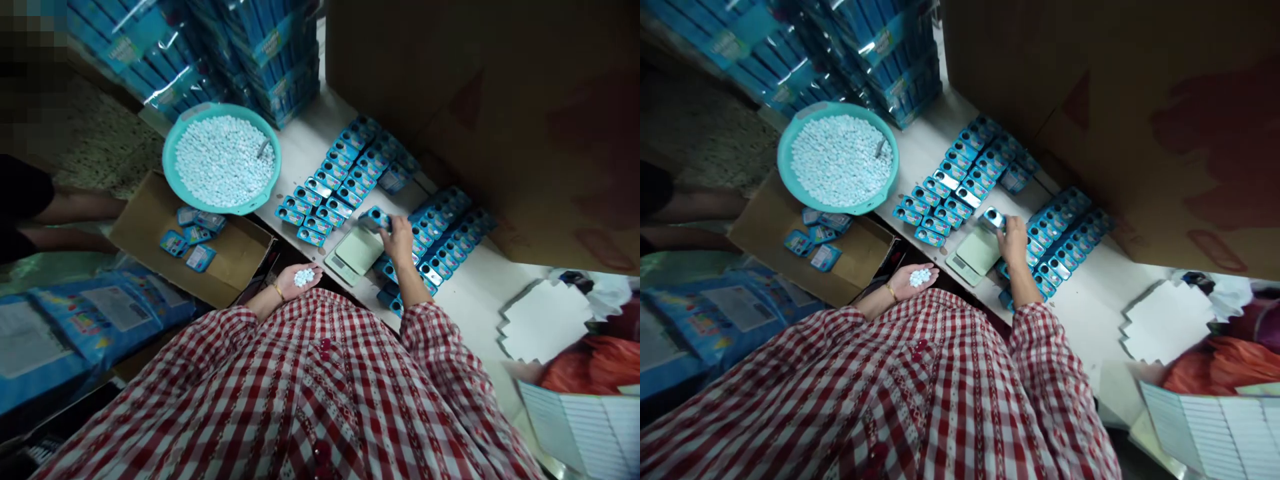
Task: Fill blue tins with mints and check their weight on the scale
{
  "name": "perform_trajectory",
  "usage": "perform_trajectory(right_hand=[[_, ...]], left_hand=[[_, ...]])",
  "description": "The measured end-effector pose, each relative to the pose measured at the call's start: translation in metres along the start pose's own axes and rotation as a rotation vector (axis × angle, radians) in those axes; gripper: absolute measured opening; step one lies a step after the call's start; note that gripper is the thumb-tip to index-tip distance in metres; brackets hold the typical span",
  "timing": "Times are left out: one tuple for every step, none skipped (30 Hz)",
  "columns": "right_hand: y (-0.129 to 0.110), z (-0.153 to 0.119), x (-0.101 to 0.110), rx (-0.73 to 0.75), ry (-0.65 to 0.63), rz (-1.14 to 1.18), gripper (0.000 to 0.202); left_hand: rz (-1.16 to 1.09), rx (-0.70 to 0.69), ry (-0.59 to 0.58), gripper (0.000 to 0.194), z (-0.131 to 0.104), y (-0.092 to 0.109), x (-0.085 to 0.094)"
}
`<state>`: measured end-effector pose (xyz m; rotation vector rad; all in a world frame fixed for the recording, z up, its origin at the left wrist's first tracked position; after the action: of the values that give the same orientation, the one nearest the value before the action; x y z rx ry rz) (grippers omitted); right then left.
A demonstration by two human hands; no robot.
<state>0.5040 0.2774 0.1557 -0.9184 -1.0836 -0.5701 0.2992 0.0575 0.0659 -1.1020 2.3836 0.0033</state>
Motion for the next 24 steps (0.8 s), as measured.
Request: perform_trajectory(right_hand=[[0.02,0.018,0.003,-0.05,0.048,-0.022,0.037],[0.039,0.036,0.005,-0.096,0.085,-0.036,0.038],[0.054,0.053,0.003,-0.131,0.111,-0.036,0.038],[0.066,0.068,0.0,-0.159,0.125,-0.027,0.038],[0.074,0.08,-0.005,-0.18,0.129,-0.016,0.038],[0.078,0.087,-0.009,-0.192,0.129,-0.006,0.038],[0.078,0.09,-0.011,-0.194,0.13,-0.003,0.038],[0.075,0.087,-0.01,-0.184,0.136,-0.007,0.038],[0.069,0.078,-0.005,-0.164,0.151,-0.019,0.037],[0.062,0.064,0.003,-0.135,0.172,-0.037,0.035],[0.052,0.045,0.014,-0.103,0.191,-0.058,0.032],[0.042,0.022,0.025,-0.069,0.198,-0.08,0.029],[0.031,-0.003,0.035,-0.043,0.191,-0.104,0.026],[0.019,-0.029,0.041,-0.01,0.146,-0.123,0.023],[0.007,-0.053,0.043,0.024,0.074,-0.145,0.022],[-0.003,-0.075,0.042,0.044,-0.002,-0.177,0.021],[-0.012,-0.094,0.037,0.054,-0.085,-0.218,0.021],[-0.017,-0.109,0.031,0.05,-0.152,-0.26,0.02],[-0.02,-0.121,0.025,0.042,-0.206,-0.297,0.02],[-0.022,-0.129,0.018,0.032,-0.243,-0.329,0.019],[-0.024,-0.133,0.013,0.027,-0.262,-0.351,0.017],[-0.025,-0.135,0.01,0.026,-0.267,-0.363,0.014],[-0.026,-0.136,0.01,0.026,-0.259,-0.369,0.013],[-0.027,-0.135,0.013,0.028,-0.244,-0.366,0.013]], left_hand=[[-0.01,-0.004,0.012,0.023,-0.001,0.0,0.003],[-0.022,-0.004,0.025,0.024,-0.002,0.0,0.006],[-0.034,-0.004,0.035,0.025,-0.003,-0.001,0.008],[-0.047,-0.004,0.044,0.026,-0.004,-0.002,0.011],[-0.059,-0.006,0.051,0.027,-0.005,-0.002,0.013],[-0.069,-0.008,0.058,0.028,-0.007,-0.002,0.015],[-0.077,-0.011,0.068,0.028,-0.009,-0.002,0.016],[-0.081,-0.017,0.078,0.027,-0.01,-0.001,0.017],[-0.081,-0.023,0.086,0.026,-0.012,0.0,0.017],[-0.077,-0.028,0.09,0.024,-0.013,0.002,0.016],[-0.071,-0.034,0.089,0.023,-0.013,0.004,0.015],[-0.062,-0.039,0.086,0.021,-0.013,0.006,0.013],[-0.053,-0.04,0.08,0.021,-0.013,0.007,0.01],[-0.044,-0.037,0.073,0.021,-0.011,0.008,0.007],[-0.034,-0.03,0.067,0.021,-0.01,0.008,0.004],[-0.023,-0.019,0.062,0.022,-0.008,0.007,0.001],[-0.011,-0.005,0.057,0.023,-0.006,0.005,-0.002],[0.003,0.013,0.054,0.024,-0.004,0.003,-0.004],[0.018,0.029,0.052,0.024,-0.003,0.001,-0.007],[0.036,0.045,0.049,0.025,-0.001,-0.002,-0.009],[0.054,0.059,0.044,0.025,0.0,-0.004,-0.011],[0.07,0.068,0.035,0.025,0.002,-0.006,-0.012],[0.085,0.074,0.024,0.024,0.002,-0.008,-0.013],[0.096,0.078,0.012,0.024,0.003,-0.009,-0.013]])
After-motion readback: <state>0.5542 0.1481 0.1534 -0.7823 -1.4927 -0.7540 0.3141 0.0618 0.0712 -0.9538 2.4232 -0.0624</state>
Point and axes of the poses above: each hand's wrist, its own z-axis towards the middle knuckle, its own x-axis out of the back of the hand, y = z × x, the point moved 9 cm from there along z, towards the middle knuckle, and after that the axes turned 14 degrees about x, right-handed, at the moved point
